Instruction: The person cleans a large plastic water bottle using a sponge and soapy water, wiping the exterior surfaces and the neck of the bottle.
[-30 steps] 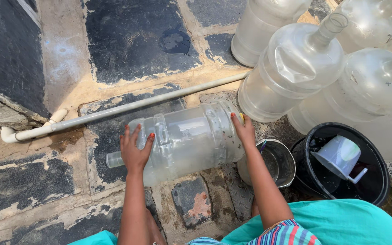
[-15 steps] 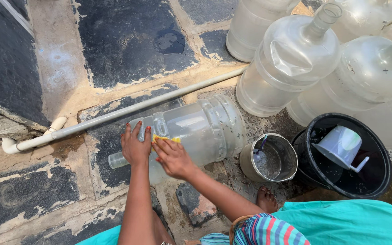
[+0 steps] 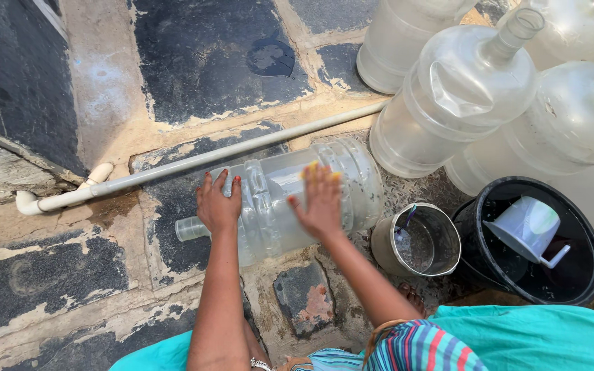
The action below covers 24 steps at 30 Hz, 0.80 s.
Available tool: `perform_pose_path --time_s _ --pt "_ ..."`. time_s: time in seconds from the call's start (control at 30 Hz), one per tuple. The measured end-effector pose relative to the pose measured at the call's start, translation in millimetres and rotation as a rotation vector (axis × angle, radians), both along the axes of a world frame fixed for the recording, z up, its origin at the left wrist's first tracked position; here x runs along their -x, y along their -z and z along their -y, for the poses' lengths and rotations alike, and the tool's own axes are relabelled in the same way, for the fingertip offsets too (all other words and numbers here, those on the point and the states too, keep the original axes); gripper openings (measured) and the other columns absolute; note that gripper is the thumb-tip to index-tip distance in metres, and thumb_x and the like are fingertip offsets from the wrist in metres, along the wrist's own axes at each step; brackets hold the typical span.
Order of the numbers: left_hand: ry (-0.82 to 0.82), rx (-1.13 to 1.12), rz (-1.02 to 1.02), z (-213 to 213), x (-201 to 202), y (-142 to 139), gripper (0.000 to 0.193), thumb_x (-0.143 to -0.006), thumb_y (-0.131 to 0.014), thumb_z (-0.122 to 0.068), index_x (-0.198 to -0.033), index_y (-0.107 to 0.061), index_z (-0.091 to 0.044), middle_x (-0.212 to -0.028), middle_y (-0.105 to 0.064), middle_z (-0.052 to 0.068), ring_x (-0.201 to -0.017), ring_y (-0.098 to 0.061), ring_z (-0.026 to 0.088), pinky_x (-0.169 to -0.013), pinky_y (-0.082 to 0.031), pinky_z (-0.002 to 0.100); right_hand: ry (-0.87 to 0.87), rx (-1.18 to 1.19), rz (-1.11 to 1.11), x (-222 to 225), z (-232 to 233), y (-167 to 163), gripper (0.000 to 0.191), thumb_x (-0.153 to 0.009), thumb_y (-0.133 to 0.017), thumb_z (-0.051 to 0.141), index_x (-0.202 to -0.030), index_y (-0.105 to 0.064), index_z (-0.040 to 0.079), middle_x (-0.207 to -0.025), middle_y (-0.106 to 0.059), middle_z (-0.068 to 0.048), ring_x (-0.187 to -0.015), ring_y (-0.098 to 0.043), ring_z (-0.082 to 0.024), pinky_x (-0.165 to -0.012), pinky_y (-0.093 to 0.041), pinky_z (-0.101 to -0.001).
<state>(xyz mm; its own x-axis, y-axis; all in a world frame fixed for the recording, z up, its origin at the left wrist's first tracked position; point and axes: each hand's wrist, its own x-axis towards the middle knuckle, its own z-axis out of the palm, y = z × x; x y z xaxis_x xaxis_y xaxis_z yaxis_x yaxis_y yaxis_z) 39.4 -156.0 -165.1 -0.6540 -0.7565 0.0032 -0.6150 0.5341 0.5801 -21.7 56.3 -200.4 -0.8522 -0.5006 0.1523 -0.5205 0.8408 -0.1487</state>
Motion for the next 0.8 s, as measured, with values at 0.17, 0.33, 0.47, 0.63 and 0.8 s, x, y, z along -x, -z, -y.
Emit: perform_pose_path --time_s 0.17,0.33,0.47,0.63,0.8 --pt "0.014 -0.019 -0.066 3.2 -4.3 0.3 0.051 -0.086 -0.063 -0.061 -0.132 -0.064 -0.04 -0.156 -0.042 0.001 -0.143 -0.037 0.037 -0.111 -0.039 0.045 -0.46 0.105 -0.099 -82.7 59.9 36.2 0.085 -0.097 -0.011 0.07 -0.156 0.006 0.01 -0.163 0.014 -0.011 -0.151 0.018 -0.028 -0.121 0.012 -0.0471" --pt "0.012 -0.082 -0.06 7.2 1.4 -3.2 0.053 -0.08 -0.066 -0.063 -0.127 -0.066 -0.04 -0.155 -0.041 0.0 -0.143 -0.035 0.035 -0.109 -0.037 0.046 -0.375 0.049 -0.25 -31.1 -14.0 42.6 0.081 -0.101 -0.012 0.069 -0.157 0.007 0.013 -0.166 0.014 -0.008 -0.152 0.018 -0.023 -0.124 0.013 -0.0468" --pt "0.09 -0.335 -0.455 25.3 -9.3 1.1 0.049 -0.087 -0.071 -0.053 -0.126 -0.07 -0.021 -0.154 -0.046 0.011 -0.144 -0.037 0.034 -0.115 -0.031 0.049 0.049 0.064 -0.149 21.9 -97.8 28.8 0.082 -0.101 -0.019 0.065 -0.158 0.008 0.012 -0.166 0.015 -0.01 -0.153 0.016 -0.024 -0.124 0.013 -0.0482" --pt "-0.234 -0.628 -0.878 4.3 -62.8 37.3 0.045 -0.096 -0.063 -0.041 -0.126 -0.07 -0.008 -0.142 -0.063 0.022 -0.133 -0.059 0.037 -0.114 -0.047 0.048 0.433 0.815 0.371 58.3 -124.9 20.2 0.091 -0.085 -0.049 0.072 -0.147 -0.041 0.006 -0.142 -0.053 -0.023 -0.131 -0.052 -0.032 -0.111 -0.04 -0.0459" --pt "-0.085 -0.402 -0.735 -31.7 -74.1 50.8 0.075 -0.096 -0.061 -0.047 -0.154 -0.034 -0.006 -0.158 -0.038 0.019 -0.147 -0.036 0.033 -0.12 -0.028 0.048 0.618 0.725 0.334 80.5 -114.3 13.7 0.081 -0.081 -0.057 0.074 -0.124 -0.064 0.005 -0.117 -0.069 -0.024 -0.112 -0.064 -0.038 -0.098 -0.048 -0.0457"
